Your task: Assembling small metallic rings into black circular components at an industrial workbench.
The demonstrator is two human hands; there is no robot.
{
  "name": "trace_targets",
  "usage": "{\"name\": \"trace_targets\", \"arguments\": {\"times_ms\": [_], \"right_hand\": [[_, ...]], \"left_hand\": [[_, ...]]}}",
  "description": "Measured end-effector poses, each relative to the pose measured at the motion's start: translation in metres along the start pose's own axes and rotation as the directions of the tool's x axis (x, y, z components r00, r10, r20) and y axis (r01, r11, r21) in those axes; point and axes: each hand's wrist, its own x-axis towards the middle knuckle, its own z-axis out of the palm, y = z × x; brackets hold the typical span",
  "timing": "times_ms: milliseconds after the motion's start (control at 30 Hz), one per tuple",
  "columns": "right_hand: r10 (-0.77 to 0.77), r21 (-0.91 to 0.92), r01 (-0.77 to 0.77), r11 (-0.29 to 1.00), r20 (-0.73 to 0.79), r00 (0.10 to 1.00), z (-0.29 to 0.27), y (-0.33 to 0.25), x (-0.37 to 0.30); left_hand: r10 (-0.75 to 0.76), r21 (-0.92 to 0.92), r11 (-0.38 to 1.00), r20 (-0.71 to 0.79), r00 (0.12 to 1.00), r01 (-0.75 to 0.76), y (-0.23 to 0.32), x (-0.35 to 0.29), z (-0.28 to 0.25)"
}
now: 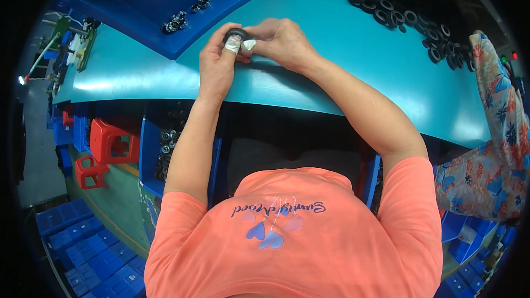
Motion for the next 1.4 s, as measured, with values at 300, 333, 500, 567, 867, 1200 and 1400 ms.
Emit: {"name": "trace_targets", "arguments": {"times_ms": [300, 333, 500, 567, 867, 1200, 1400], "right_hand": [[0.016, -0.023, -0.015, 1.000, 0.017, 1.000, 0.005, -0.008, -0.008], [0.014, -0.024, -0.013, 1.000, 0.011, 1.000, 0.005, -0.007, -0.009], [-0.008, 0.025, 0.008, 1.000, 0.000, 1.000, 0.002, -0.008, -0.007], [0.017, 0.095, -0.016, 0.995, -0.015, 1.000, 0.001, -0.003, -0.003], [0.146, 0.245, -0.167, 0.955, 0.102, 0.984, -0.008, -0.007, 0.003], [0.175, 0.151, -0.176, 0.973, 0.024, 0.984, -0.002, -0.001, 0.004], [0.174, -0.046, -0.177, 0.983, -0.059, 0.983, 0.002, -0.014, 0.001]], "left_hand": [[-0.028, 0.021, 0.999, -0.069, 0.997, 0.030, 0.000, 0.001, -0.003], [-0.038, 0.024, 0.999, -0.071, 0.997, 0.040, 0.000, 0.001, -0.003], [-0.137, -0.040, 0.990, 0.028, 0.990, 0.138, 0.005, 0.001, -0.010], [-0.120, -0.141, 0.981, 0.094, 0.988, 0.133, 0.002, 0.002, -0.012], [-0.060, 0.023, 0.998, 0.104, 0.993, 0.058, -0.001, -0.002, -0.002], [0.123, 0.361, 0.922, 0.068, 0.990, -0.139, -0.006, -0.004, 0.007], [-0.003, 0.324, 0.946, 0.064, 0.998, -0.018, 0.005, -0.009, 0.011]]}}
